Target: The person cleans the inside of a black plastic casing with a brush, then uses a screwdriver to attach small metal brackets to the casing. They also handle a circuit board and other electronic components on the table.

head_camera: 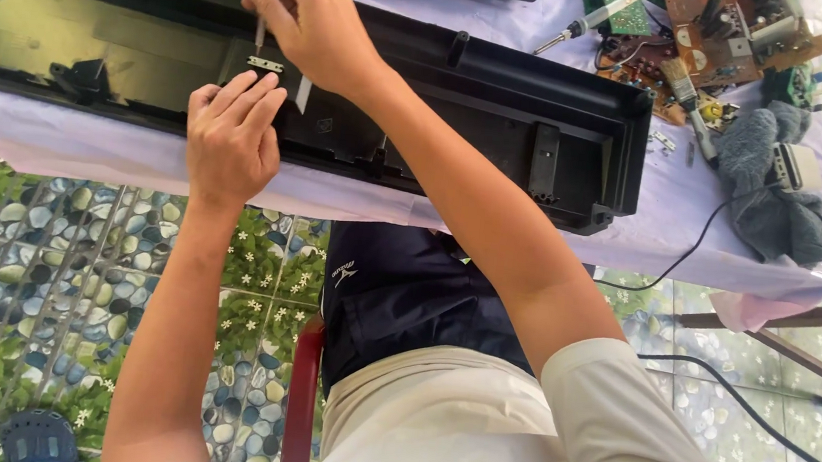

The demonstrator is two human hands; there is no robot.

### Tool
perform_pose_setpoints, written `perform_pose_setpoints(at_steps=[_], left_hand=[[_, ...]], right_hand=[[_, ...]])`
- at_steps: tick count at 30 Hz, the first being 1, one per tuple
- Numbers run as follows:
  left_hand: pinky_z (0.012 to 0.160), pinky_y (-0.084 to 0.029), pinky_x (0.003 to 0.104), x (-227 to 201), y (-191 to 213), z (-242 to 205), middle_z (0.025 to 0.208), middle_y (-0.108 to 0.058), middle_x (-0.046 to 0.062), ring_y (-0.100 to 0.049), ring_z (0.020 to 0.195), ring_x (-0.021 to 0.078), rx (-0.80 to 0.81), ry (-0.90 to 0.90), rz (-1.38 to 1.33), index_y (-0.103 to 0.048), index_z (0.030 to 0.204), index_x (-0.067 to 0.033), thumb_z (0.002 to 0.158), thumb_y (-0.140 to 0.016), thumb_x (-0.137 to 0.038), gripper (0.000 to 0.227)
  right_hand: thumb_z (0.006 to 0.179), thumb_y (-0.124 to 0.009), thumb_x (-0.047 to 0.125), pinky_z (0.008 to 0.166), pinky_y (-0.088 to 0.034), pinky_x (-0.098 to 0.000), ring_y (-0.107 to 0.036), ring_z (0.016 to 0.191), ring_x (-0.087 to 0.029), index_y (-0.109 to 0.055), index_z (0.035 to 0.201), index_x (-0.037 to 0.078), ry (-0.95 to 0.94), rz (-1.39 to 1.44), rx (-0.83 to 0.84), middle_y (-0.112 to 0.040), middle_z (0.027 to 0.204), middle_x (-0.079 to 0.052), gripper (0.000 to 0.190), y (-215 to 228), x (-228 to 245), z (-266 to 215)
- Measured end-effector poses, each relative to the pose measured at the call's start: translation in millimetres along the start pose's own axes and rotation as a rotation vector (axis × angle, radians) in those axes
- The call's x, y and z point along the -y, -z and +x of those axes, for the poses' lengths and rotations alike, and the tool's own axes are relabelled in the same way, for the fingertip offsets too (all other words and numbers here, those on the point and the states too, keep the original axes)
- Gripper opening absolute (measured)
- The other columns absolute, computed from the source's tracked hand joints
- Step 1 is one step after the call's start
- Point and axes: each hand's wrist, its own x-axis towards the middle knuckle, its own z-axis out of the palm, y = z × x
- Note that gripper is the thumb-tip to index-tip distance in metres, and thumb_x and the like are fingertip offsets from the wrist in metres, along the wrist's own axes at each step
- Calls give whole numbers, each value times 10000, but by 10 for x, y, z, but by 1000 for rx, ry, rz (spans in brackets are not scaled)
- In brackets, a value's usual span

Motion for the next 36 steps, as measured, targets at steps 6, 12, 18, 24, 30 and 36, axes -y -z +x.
perform_pose_setpoints(at_steps=[6,12,18,24,30,36], left_hand=[[897,-445,421,29,39,5,1227,-783,96,-697,1184,277,2,-1,26,-757,1153,-32,948,-535,15,306],[902,-443,438,6,17,-33,1240,-779,94,-696,1186,283,-2,13,27,-757,1168,-45,979,-529,-26,297],[877,-443,416,21,42,-13,1225,-779,88,-696,1180,276,-3,8,42,-744,1153,-49,971,-530,-18,282],[904,-441,425,35,59,-12,1249,-769,75,-681,1202,261,17,9,50,-748,1163,-58,961,-528,-26,301],[891,-443,413,9,50,8,1232,-773,81,-687,1192,265,0,17,39,-744,1153,-56,964,-531,-6,289],[900,-433,422,35,43,11,1235,-783,82,-697,1182,261,15,-6,54,-753,1162,-63,1001,-514,-58,289]], right_hand=[[1053,-580,253,594,-533,-248,-681,589,-136,-407,1209,101,63,-9,60,-827,838,1,278,-43,29,42],[1106,-615,277,656,-512,-260,-650,597,-139,-293,1465,151,11,-52,128,-838,861,71,498,-102,-117,-19],[1107,-589,253,716,-538,-241,-649,629,-132,-331,1442,240,-1,-18,153,-833,865,25,423,-89,-13,7],[1116,-610,218,722,-541,-240,-653,628,-136,-320,1488,277,-6,-22,148,-798,821,43,475,-93,15,18],[1103,-616,185,715,-540,-215,-626,615,-124,-317,1489,275,-25,-17,175,-801,809,35,497,-44,6,7],[1103,-624,184,732,-523,-236,-579,616,-136,-314,1486,281,-29,-25,183,-774,800,47,503,-38,38,43]])
